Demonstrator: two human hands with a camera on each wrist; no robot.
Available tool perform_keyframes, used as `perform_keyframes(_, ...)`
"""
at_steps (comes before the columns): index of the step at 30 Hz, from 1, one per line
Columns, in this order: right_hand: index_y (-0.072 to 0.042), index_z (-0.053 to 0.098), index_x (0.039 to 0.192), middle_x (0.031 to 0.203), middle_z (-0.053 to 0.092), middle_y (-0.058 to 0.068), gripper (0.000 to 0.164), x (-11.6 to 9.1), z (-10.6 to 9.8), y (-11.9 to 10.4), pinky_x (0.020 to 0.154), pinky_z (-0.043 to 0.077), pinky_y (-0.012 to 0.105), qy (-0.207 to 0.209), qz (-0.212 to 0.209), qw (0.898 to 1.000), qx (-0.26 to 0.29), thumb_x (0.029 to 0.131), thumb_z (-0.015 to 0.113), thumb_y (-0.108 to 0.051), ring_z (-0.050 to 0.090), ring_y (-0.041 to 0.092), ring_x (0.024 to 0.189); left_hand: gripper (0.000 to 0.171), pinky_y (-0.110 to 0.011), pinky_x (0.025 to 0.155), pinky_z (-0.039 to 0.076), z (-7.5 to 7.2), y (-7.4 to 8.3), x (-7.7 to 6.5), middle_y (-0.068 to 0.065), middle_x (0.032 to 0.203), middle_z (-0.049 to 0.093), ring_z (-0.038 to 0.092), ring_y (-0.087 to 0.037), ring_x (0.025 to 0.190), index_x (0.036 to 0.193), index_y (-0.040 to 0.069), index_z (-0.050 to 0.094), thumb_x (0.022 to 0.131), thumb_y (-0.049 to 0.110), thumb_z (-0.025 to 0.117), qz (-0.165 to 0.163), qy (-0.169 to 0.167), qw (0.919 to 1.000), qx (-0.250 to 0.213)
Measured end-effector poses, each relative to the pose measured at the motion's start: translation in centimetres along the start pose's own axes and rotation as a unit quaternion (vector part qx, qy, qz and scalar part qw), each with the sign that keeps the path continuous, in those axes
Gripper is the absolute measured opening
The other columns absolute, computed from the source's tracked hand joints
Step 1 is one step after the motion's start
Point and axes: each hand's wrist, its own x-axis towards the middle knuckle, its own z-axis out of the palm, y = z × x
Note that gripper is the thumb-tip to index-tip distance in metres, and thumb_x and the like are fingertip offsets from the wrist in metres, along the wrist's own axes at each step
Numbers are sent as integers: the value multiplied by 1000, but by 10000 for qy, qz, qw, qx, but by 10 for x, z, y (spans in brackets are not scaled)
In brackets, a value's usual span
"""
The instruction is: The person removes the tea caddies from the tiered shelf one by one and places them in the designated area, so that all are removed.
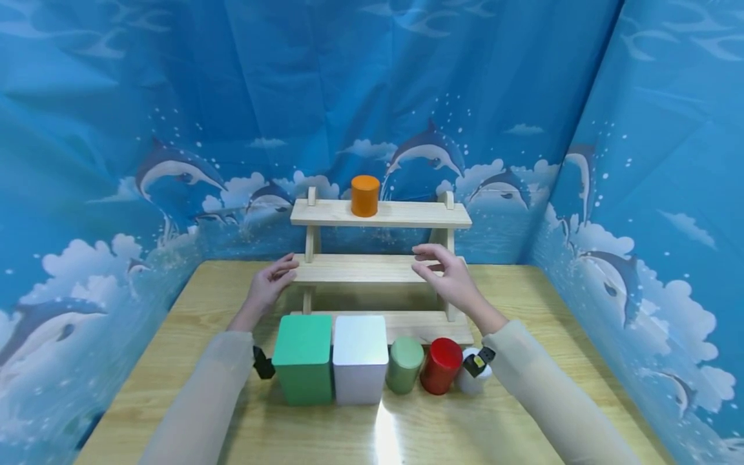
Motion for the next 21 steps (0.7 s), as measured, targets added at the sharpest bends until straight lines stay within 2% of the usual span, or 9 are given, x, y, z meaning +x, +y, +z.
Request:
perform_keyframes(3, 0, 56, 119, 116, 59, 16, 29, 3, 0, -21, 85, 50, 45, 111, 63, 9999, 18, 91, 60, -8, 58, 30, 103, 35, -13, 82, 45, 0, 9, -3, -15, 146, 33, 38, -34, 128, 123, -8, 54, 93, 10, 56, -37, -51, 10000, 67)
perform_keyframes(7, 0, 56, 119, 117, 58, 16, 29, 10, 3, -25, 85, 50, 42, 186, 63, 9998, 43, 91, 59, -7, 58, 28, 103, 34, -14, 83, 45, 1, 9, -4, -14, 146, 34, 38, -33, 128, 123, -7, 54, 93, 10, 56, -60, -35, 9999, 84)
perform_keyframes(11, 2, 55, 120, 118, 57, 17, 29, 18, 6, -28, 87, 48, 44, 133, 48, 9997, 181, 92, 58, -7, 56, 32, 105, 33, -14, 83, 45, 0, 9, -4, -14, 146, 35, 39, -33, 127, 122, -8, 55, 93, 8, 56, -50, -31, 10000, 41)
perform_keyframes(16, 1, 55, 121, 120, 56, 18, 30, 29, 10, -27, 88, 48, 44, 119, 99, 9997, 211, 92, 58, -8, 55, 35, 107, 33, -13, 83, 45, 0, 9, -4, -15, 146, 34, 39, -34, 126, 122, -8, 54, 93, 8, 56, -24, -60, 10000, 54)
perform_keyframes(21, -3, 54, 124, 124, 54, 16, 33, 44, 17, -4, 90, 47, 44, 134, 167, 9994, 265, 93, 58, -15, 54, 30, 110, 33, -12, 81, 45, 0, 9, -4, -15, 146, 34, 39, -34, 127, 123, -8, 54, 94, 8, 55, -30, -92, 10000, 5)
